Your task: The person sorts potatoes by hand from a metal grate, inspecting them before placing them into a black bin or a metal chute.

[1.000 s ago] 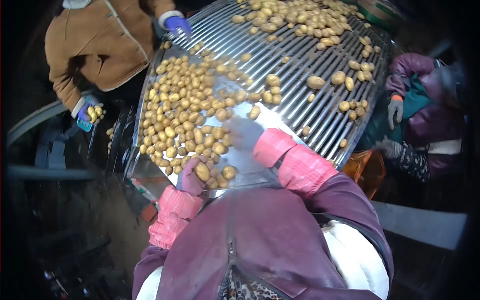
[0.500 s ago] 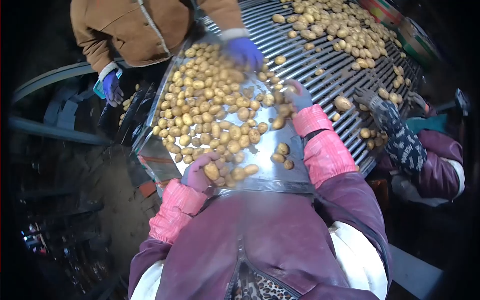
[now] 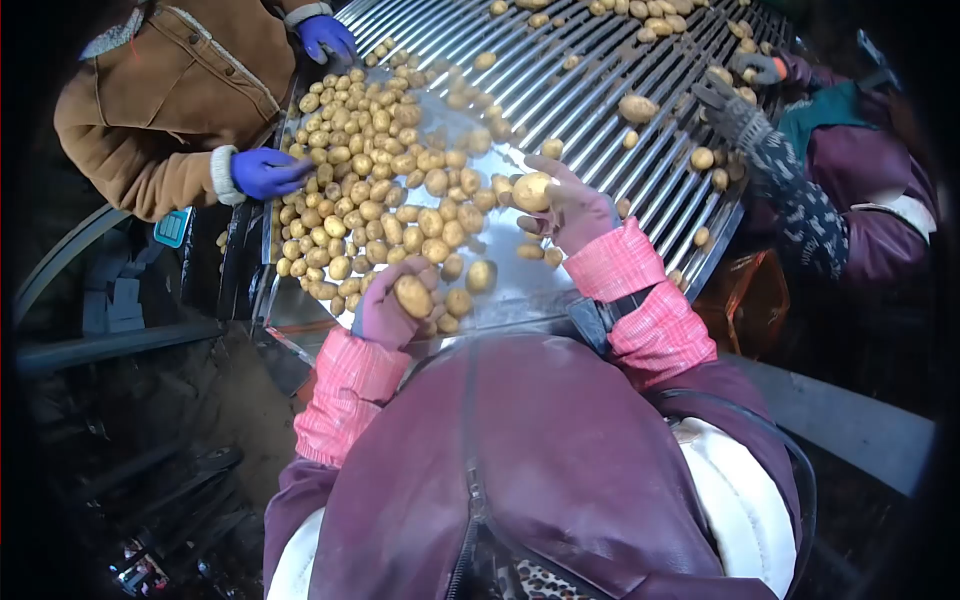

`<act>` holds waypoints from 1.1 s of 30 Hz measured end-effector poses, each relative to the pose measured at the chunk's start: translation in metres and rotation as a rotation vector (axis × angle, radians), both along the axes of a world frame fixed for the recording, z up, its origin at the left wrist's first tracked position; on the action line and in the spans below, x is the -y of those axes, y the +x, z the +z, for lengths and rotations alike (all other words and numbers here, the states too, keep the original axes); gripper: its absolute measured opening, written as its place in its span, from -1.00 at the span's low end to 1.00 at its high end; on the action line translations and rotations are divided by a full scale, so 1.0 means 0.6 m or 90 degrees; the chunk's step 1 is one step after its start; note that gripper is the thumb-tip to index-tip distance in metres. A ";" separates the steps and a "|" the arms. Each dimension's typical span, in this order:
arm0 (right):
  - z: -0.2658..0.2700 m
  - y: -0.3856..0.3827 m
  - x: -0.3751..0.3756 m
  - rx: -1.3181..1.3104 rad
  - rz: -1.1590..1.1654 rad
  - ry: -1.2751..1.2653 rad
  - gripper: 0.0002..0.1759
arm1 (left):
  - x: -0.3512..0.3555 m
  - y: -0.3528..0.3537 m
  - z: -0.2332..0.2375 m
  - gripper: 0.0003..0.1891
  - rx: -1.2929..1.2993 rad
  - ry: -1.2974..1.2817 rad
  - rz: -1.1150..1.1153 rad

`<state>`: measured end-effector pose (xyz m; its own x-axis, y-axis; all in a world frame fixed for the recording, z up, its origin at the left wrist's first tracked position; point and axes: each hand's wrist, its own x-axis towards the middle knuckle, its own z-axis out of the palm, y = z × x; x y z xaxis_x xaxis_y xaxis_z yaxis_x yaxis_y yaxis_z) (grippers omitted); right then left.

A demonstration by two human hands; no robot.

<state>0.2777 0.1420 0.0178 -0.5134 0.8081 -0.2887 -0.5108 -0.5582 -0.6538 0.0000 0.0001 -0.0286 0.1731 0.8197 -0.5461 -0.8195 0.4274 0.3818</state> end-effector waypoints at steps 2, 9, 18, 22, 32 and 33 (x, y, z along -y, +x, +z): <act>-0.014 0.011 0.024 0.057 0.049 0.107 -0.37 | -0.015 0.046 0.063 -0.67 -0.112 -0.017 -0.012; 0.023 0.034 0.119 0.168 0.027 0.221 -0.28 | -0.067 0.110 0.054 -0.68 -0.228 0.207 -0.273; 0.066 0.056 0.194 0.170 -0.075 0.040 -0.47 | -0.076 0.209 0.090 -0.39 -0.340 0.431 -0.392; 0.046 0.043 0.207 0.172 -0.136 0.098 -0.53 | -0.070 0.216 0.066 -0.36 -0.439 0.492 -0.368; -0.008 0.040 0.211 0.301 -0.190 0.274 -0.75 | -0.035 0.203 0.080 -0.53 -0.573 0.650 -0.314; 0.000 0.042 0.210 0.267 -0.169 0.224 -0.75 | -0.032 0.202 0.074 -0.51 -0.486 0.559 -0.342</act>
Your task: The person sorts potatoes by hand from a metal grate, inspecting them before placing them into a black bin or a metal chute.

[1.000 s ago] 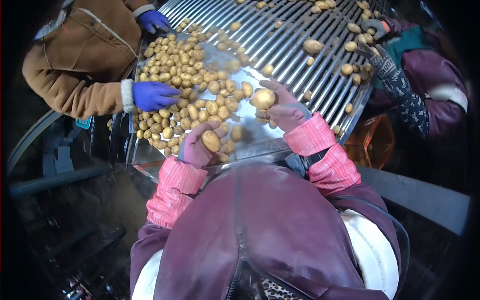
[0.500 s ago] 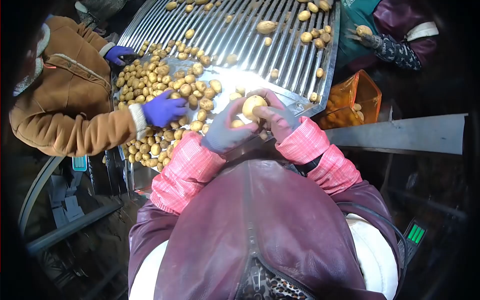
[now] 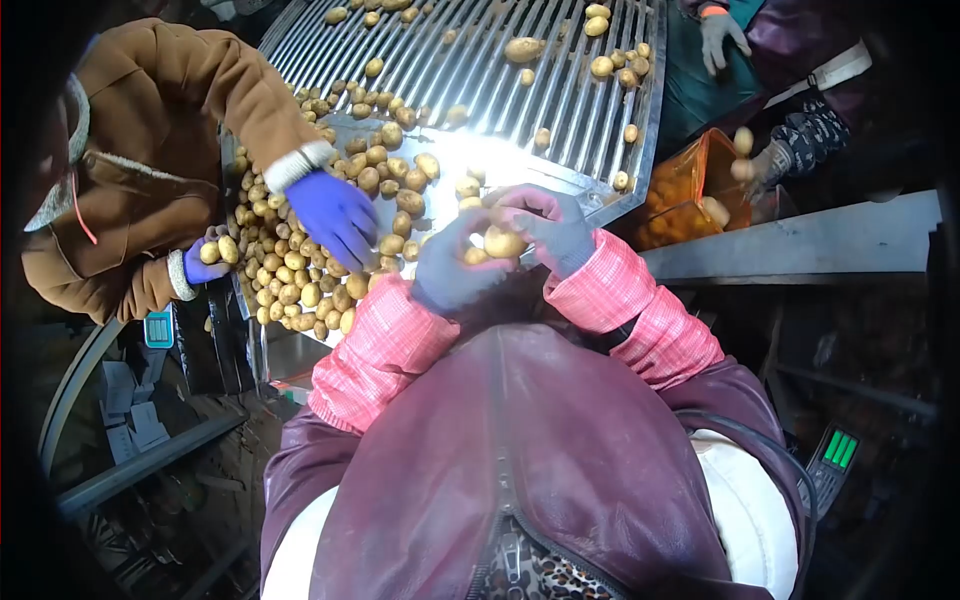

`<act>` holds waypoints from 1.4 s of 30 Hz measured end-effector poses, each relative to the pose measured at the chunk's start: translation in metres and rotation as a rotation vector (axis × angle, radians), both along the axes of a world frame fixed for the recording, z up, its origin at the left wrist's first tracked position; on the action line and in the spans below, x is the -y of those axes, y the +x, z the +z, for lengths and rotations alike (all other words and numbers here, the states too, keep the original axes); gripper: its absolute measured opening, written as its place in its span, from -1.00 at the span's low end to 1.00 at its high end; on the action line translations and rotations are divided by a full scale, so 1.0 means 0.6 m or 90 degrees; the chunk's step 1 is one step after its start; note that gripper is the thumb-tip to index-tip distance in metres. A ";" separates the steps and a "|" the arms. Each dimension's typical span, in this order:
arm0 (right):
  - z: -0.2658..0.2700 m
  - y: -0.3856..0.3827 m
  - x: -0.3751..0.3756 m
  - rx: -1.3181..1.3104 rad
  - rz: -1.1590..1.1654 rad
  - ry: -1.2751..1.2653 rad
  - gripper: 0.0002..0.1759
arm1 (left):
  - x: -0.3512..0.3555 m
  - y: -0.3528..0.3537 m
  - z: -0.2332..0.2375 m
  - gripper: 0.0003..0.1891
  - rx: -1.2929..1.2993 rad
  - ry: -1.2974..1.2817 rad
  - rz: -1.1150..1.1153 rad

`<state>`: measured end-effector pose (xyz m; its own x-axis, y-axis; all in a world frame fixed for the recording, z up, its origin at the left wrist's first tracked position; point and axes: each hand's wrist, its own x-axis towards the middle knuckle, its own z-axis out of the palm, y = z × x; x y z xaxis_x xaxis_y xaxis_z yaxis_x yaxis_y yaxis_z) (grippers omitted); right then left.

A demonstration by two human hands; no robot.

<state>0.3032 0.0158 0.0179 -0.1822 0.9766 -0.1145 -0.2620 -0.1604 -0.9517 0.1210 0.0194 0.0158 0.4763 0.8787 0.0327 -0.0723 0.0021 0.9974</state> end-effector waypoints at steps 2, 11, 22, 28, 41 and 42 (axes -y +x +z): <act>0.033 0.011 0.006 0.074 -0.046 0.023 -0.77 | 0.010 -0.009 -0.008 -0.48 0.098 -0.228 -0.021; -0.062 0.156 0.116 0.787 0.087 0.115 -0.69 | 0.002 -0.041 -0.005 -0.41 0.403 -0.524 -0.108; -0.032 0.072 0.150 -0.360 -0.097 -0.260 -0.45 | 0.019 0.070 -0.030 -0.34 0.364 -0.562 -0.119; -0.043 0.095 0.163 -0.399 -0.272 -0.352 -0.60 | 0.035 0.090 -0.023 -0.47 -0.109 -0.035 -0.135; -0.088 0.458 0.493 -0.213 -0.876 -0.194 -0.53 | 0.055 0.074 -0.162 -0.27 -0.644 0.678 -0.070; -0.086 0.496 0.530 -0.164 -0.900 -0.197 -0.55 | 0.054 0.073 -0.166 -0.26 -0.644 0.682 -0.070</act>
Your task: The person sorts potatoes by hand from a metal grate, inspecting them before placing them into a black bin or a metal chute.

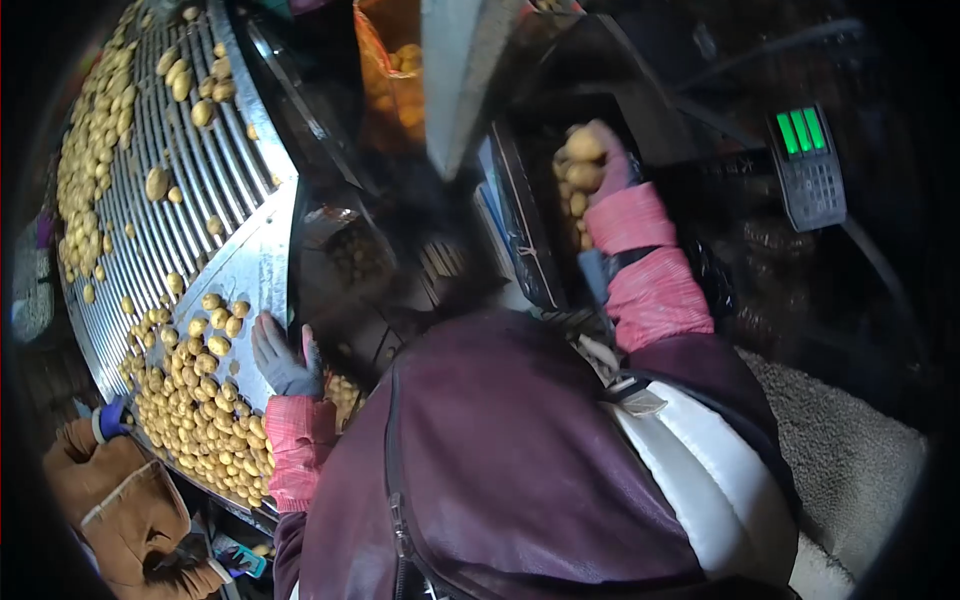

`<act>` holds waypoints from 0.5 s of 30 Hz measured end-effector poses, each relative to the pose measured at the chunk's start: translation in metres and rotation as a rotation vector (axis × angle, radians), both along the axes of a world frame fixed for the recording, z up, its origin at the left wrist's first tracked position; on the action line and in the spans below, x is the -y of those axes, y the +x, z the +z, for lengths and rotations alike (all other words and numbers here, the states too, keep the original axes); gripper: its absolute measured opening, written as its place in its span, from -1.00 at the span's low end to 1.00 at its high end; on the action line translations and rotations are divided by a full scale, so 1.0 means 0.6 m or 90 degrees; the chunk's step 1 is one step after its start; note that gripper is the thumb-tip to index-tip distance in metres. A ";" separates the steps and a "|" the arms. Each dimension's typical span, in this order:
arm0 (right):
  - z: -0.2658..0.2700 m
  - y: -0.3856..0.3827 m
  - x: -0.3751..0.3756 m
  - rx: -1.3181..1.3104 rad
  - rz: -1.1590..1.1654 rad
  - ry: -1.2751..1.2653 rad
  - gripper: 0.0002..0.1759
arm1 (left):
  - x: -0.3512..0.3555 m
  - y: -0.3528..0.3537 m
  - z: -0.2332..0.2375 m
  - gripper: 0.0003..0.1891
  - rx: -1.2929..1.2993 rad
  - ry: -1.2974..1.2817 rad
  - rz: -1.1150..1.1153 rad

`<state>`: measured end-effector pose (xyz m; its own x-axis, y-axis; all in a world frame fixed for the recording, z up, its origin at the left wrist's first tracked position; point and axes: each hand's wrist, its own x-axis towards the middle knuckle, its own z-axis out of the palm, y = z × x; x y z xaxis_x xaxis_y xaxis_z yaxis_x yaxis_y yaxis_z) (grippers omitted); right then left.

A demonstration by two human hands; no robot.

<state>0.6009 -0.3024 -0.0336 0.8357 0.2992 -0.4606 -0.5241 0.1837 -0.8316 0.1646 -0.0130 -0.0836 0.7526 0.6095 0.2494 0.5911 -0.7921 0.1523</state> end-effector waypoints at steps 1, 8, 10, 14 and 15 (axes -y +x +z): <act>0.007 0.032 0.036 0.051 -0.006 -0.052 -0.57 | -0.004 -0.003 -0.007 -0.26 0.001 0.003 -0.003; -0.004 0.075 0.173 0.142 -0.047 -0.174 -0.70 | 0.002 0.012 0.016 -0.21 -0.081 -0.030 0.005; -0.062 0.081 0.214 0.206 0.029 -0.218 -0.68 | 0.005 0.010 0.020 -0.20 -0.106 -0.030 0.028; -0.096 0.027 0.243 0.107 0.115 -0.294 -0.62 | 0.004 0.010 0.017 -0.20 -0.101 -0.023 0.022; -0.094 0.015 0.244 0.047 0.116 -0.296 -0.62 | 0.001 0.007 0.013 -0.19 -0.096 -0.022 0.016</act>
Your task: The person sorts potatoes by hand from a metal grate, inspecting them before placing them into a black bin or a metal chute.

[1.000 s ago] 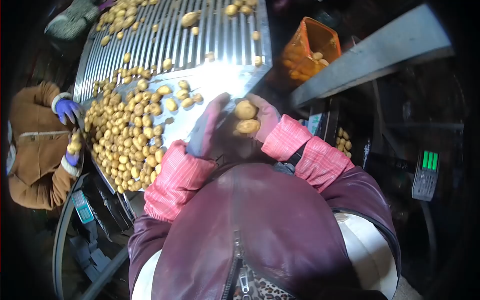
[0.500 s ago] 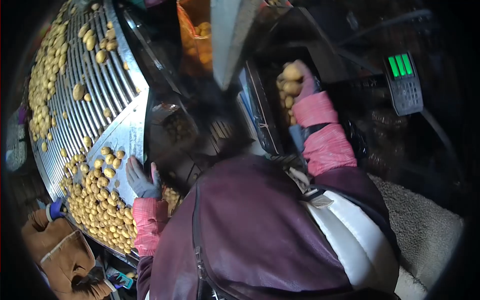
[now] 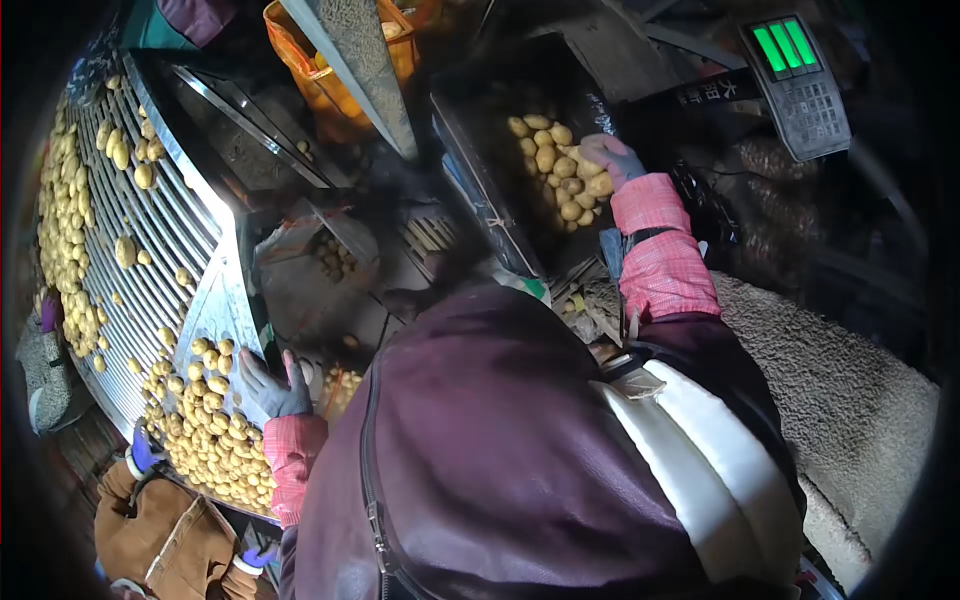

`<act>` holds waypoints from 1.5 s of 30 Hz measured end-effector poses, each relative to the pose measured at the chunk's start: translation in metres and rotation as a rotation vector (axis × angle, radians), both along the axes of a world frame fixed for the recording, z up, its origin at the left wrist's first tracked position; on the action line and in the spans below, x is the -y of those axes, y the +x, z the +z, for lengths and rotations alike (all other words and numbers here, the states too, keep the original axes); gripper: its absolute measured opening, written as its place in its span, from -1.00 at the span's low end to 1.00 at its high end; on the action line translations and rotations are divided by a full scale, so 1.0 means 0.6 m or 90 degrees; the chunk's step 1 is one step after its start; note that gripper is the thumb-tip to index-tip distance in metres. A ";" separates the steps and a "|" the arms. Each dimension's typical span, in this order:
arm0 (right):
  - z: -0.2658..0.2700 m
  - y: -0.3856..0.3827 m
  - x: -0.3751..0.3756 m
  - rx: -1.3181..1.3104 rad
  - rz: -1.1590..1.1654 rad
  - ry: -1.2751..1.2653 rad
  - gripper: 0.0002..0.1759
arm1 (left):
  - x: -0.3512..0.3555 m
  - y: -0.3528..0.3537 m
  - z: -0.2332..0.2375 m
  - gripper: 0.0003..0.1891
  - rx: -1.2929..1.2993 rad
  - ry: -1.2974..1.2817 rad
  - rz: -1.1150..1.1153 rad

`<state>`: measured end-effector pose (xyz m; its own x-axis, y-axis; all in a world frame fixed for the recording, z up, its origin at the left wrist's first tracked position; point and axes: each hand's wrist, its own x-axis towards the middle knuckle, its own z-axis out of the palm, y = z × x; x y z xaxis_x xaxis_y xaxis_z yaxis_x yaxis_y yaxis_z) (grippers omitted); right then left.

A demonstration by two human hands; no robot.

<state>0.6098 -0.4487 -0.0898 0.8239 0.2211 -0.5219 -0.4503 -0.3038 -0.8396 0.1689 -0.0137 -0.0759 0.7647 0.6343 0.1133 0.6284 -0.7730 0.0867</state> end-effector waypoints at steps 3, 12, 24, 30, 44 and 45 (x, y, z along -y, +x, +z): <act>-0.003 -0.026 0.005 -0.045 0.059 -0.106 -0.61 | -0.006 -0.006 -0.006 -0.18 0.006 0.007 -0.009; -0.160 0.014 0.035 0.074 0.391 -0.574 -0.48 | -0.004 -0.003 0.000 -0.15 0.023 0.006 -0.017; -0.122 -0.058 -0.152 0.204 0.809 -0.639 -0.57 | -0.004 -0.006 0.006 -0.09 -0.085 0.020 0.016; -0.086 -0.039 -0.181 0.281 0.831 -0.673 -0.59 | -0.021 -0.032 -0.033 -0.11 -0.052 0.034 -0.014; -0.044 -0.053 -0.317 0.603 0.376 -0.315 -0.48 | -0.022 -0.002 -0.025 -0.11 -0.092 0.036 0.006; -0.058 -0.067 -0.333 0.739 0.298 -0.192 -0.54 | -0.023 -0.004 -0.025 -0.11 -0.098 0.036 0.007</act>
